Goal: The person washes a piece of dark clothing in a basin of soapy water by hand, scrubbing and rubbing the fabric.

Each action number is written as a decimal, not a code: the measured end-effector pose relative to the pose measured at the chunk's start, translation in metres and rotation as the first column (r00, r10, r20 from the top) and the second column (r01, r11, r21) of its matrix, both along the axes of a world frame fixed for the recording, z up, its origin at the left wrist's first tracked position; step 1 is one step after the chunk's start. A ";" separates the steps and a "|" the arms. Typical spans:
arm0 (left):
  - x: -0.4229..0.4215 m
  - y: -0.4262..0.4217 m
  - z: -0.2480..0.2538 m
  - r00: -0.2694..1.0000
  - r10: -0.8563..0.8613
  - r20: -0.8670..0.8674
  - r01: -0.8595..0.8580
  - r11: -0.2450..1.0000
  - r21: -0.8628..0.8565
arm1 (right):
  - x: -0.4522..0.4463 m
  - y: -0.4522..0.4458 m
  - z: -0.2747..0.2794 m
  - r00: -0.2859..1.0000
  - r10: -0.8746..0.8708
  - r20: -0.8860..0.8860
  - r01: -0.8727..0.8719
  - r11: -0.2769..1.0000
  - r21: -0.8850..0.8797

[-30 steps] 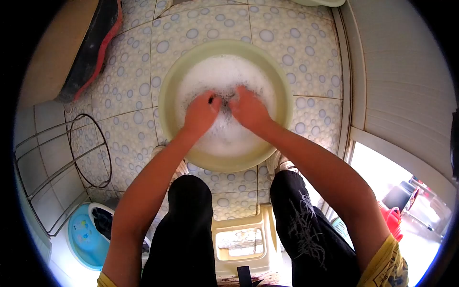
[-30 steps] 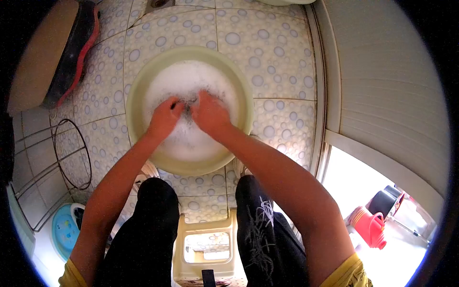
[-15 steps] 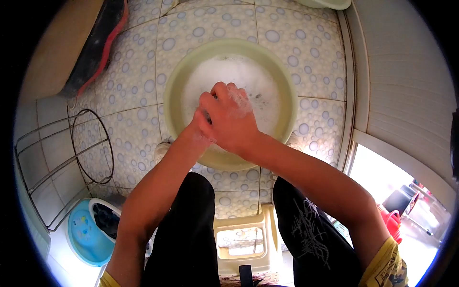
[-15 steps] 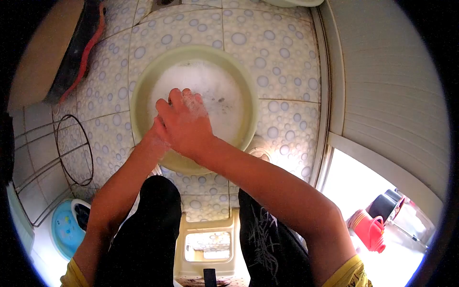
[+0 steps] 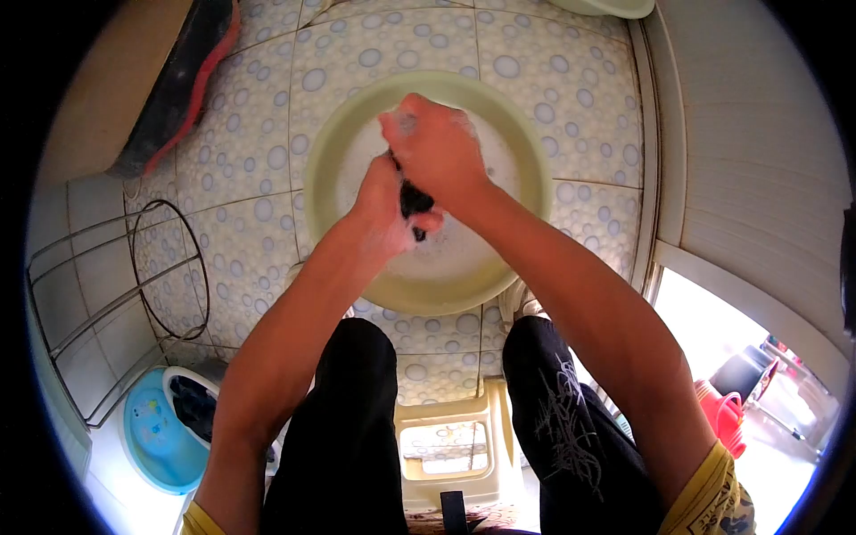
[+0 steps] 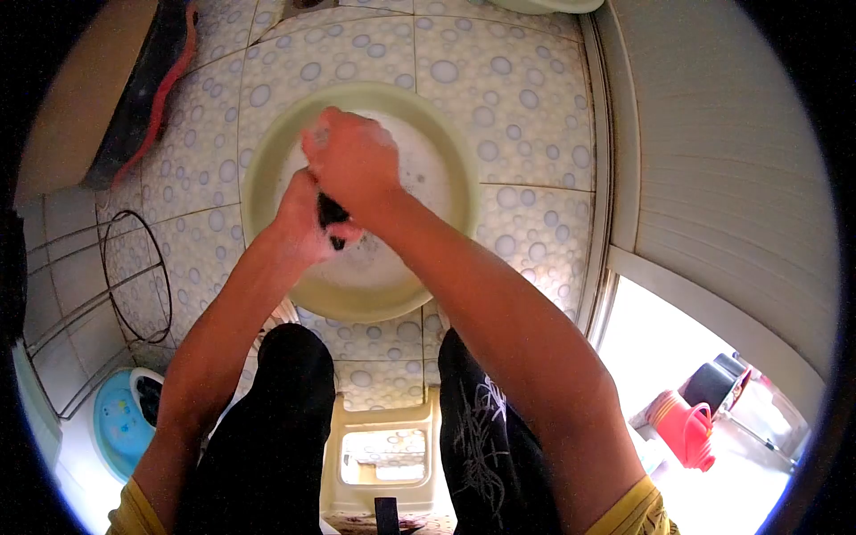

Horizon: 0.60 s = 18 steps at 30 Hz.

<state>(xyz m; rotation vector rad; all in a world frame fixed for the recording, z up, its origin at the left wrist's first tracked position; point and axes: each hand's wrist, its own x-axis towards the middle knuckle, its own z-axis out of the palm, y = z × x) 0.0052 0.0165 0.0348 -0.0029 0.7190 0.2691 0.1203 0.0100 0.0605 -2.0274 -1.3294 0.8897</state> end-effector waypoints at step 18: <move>-0.032 -0.005 -0.077 0.610 0.035 -0.792 0.735 0.348 0.582 | 0.023 -0.073 -0.080 0.965 0.174 0.198 -0.160 0.983 -0.088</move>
